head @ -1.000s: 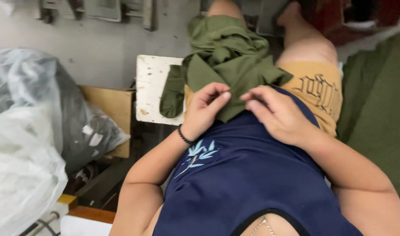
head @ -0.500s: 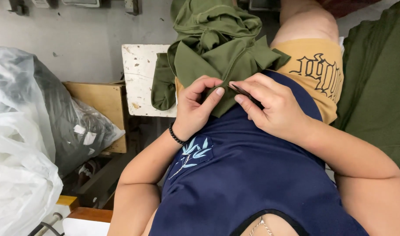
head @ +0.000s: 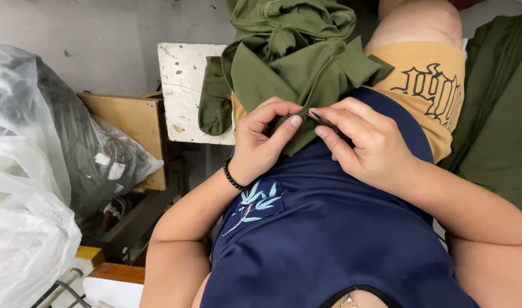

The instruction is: Trimming loose threads from green fabric garments using scissors at a sewing workstation.

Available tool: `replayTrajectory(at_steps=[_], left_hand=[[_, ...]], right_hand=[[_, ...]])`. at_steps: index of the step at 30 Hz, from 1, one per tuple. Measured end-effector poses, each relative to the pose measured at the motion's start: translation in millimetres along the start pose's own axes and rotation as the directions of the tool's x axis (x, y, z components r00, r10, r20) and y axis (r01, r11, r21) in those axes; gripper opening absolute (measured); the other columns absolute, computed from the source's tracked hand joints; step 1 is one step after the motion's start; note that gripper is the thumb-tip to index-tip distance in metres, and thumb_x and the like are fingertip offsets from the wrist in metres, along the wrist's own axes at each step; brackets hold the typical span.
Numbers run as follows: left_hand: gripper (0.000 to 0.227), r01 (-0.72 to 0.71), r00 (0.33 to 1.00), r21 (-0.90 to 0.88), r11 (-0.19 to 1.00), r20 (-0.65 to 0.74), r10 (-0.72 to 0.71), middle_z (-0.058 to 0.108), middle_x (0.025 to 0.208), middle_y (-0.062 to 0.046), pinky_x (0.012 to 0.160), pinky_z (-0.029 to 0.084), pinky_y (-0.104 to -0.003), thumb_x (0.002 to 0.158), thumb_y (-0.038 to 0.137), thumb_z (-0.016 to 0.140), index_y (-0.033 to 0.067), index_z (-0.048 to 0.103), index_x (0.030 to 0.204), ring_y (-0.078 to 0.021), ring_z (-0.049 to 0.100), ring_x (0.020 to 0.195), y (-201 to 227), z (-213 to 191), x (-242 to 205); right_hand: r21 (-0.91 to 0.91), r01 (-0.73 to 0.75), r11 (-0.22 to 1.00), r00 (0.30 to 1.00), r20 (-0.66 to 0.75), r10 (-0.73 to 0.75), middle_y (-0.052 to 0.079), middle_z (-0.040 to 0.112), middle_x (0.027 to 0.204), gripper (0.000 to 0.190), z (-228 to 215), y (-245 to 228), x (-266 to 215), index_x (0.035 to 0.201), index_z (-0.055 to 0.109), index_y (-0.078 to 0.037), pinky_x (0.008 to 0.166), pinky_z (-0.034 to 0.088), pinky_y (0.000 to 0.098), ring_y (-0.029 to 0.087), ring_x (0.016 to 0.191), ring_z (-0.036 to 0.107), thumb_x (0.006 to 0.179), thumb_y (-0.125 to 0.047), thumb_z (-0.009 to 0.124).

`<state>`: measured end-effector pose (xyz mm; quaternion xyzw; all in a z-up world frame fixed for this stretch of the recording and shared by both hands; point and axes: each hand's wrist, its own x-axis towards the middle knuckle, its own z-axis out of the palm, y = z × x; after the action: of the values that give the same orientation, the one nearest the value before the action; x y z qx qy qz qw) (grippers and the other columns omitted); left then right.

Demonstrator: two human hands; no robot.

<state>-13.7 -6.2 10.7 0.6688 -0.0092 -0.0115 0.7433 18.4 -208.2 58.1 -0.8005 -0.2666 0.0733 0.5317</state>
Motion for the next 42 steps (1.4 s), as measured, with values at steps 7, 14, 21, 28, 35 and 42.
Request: replayTrajectory(at_steps=[7, 14, 21, 28, 35, 42], left_hand=[[0.011, -0.012, 1.000, -0.003, 1.000, 0.009, 0.012, 0.067, 0.090, -0.007, 0.083, 0.052, -0.030, 0.100, 0.007, 0.070, -0.0003, 0.074, 0.107, -0.0092, 0.060, 0.090, -2, -3, 1], [0.010, -0.095, 0.995, 0.068, 0.993, 0.017, 0.094, 0.068, 0.088, -0.008, 0.076, 0.052, -0.030, 0.098, 0.006, 0.072, 0.0006, 0.075, 0.106, -0.0120, 0.062, 0.082, 0, -2, 3], [0.010, -0.213, 0.977, 0.197, 0.957, 0.024, 0.213, 0.071, 0.091, -0.008, 0.071, 0.054, -0.031, 0.096, 0.004, 0.073, 0.0036, 0.076, 0.105, -0.0193, 0.068, 0.079, 10, 1, 4], [0.008, -0.274, 0.961, 0.239, 0.931, 0.043, 0.272, 0.072, 0.090, -0.011, 0.068, 0.056, -0.034, 0.094, 0.002, 0.074, 0.0017, 0.074, 0.102, -0.0253, 0.071, 0.076, 7, 0, 1], [0.010, -0.135, 0.988, 0.118, 0.984, 0.095, 0.125, 0.071, 0.092, -0.012, 0.075, 0.055, -0.035, 0.098, 0.004, 0.069, -0.0002, 0.074, 0.106, -0.0209, 0.067, 0.081, 13, -10, 1], [0.012, 0.028, 0.993, 0.211, 0.977, 0.109, -0.053, 0.067, 0.102, -0.006, 0.089, 0.049, -0.028, 0.102, 0.012, 0.066, 0.0043, 0.070, 0.110, -0.0163, 0.063, 0.094, 25, -40, 2]], right_hand=[[0.003, 0.012, 1.000, 1.000, 0.000, -0.012, 0.018, 0.069, 0.097, 0.019, -1, 0, 3, 0.116, 0.070, 0.012, 0.038, 0.051, 0.0241, 0.016, 0.050, 0.067, 0.099, 0.006, 0.064], [0.008, 0.024, 1.000, 0.999, -0.028, -0.023, 0.017, 0.070, 0.096, 0.016, 0, 2, 4, 0.113, 0.071, 0.011, 0.037, 0.050, 0.0228, 0.015, 0.050, 0.067, 0.099, 0.005, 0.065], [0.453, -0.323, 0.831, 0.947, 0.145, 0.288, 0.014, 0.070, 0.090, 0.017, -6, 19, 3, 0.105, 0.068, 0.003, 0.036, 0.039, 0.0209, 0.013, 0.053, 0.059, 0.099, -0.012, 0.061], [0.635, -0.447, 0.630, 0.888, 0.230, 0.398, 0.013, 0.067, 0.078, 0.013, 0, 38, 0, 0.104, 0.069, 0.010, 0.035, 0.040, 0.0143, 0.003, 0.050, 0.056, 0.096, 0.001, 0.066], [0.606, -0.397, 0.689, 0.913, 0.180, 0.367, 0.003, 0.057, 0.063, 0.015, -10, 31, 15, 0.112, 0.067, 0.002, 0.044, 0.039, 0.0128, 0.001, 0.049, 0.051, 0.102, -0.008, 0.062], [0.003, -0.280, 0.960, 0.819, 0.523, 0.237, 0.001, 0.066, 0.126, 0.040, -41, 107, 76, 0.131, 0.064, -0.013, 0.078, 0.042, 0.0225, 0.008, 0.103, 0.058, 0.094, -0.023, 0.069]])
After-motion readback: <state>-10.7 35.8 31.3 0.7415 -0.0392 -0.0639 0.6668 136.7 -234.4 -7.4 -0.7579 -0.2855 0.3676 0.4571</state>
